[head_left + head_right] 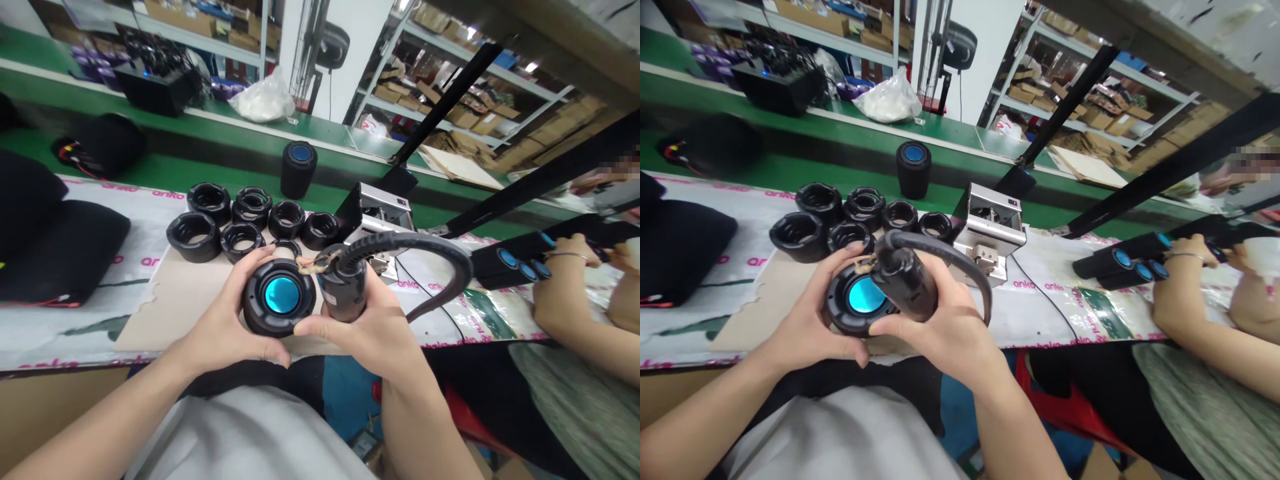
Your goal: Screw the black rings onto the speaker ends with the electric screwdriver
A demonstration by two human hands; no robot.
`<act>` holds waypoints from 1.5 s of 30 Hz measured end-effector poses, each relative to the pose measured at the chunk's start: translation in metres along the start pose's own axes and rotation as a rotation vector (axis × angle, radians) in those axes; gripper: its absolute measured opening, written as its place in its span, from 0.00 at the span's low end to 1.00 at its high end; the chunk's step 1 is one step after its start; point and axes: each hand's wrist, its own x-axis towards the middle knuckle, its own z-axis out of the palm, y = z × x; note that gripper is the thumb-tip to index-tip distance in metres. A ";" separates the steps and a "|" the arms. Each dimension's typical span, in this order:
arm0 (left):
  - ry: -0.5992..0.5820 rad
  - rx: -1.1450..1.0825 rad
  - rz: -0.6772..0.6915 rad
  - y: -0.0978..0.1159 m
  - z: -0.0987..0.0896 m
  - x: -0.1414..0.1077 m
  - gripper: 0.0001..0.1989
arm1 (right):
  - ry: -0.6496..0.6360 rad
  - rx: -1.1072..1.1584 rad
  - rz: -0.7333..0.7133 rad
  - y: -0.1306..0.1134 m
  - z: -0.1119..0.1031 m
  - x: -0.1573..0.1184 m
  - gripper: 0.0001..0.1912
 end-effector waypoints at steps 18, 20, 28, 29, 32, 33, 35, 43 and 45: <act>-0.027 -0.027 0.002 0.005 -0.002 -0.001 0.67 | 0.011 -0.145 0.015 -0.001 0.009 -0.011 0.29; -0.024 -0.019 -0.021 0.005 -0.002 -0.001 0.68 | -0.012 -0.129 0.025 -0.003 0.008 -0.011 0.30; -0.026 -0.038 -0.015 0.006 -0.001 -0.003 0.69 | -0.042 -0.108 0.035 -0.003 0.006 -0.011 0.29; -0.027 -0.039 -0.011 0.006 -0.001 -0.003 0.68 | -0.043 -0.109 0.037 -0.003 0.006 -0.011 0.30; -0.031 -0.042 -0.006 0.006 -0.002 -0.002 0.68 | -0.039 -0.127 0.047 -0.001 0.005 -0.012 0.30; -0.031 -0.046 -0.008 0.006 -0.003 -0.001 0.68 | -0.030 -0.132 0.047 0.000 0.006 -0.012 0.31; -0.031 -0.066 -0.012 0.006 -0.003 -0.001 0.67 | -0.001 -0.135 0.040 0.003 0.007 -0.012 0.32; -0.091 -0.094 -0.048 0.022 -0.005 0.008 0.43 | 0.038 -0.042 -0.057 0.012 0.012 -0.015 0.33; -0.128 -0.056 -0.034 0.024 -0.008 0.010 0.44 | 0.064 -0.058 -0.019 0.013 0.013 -0.018 0.33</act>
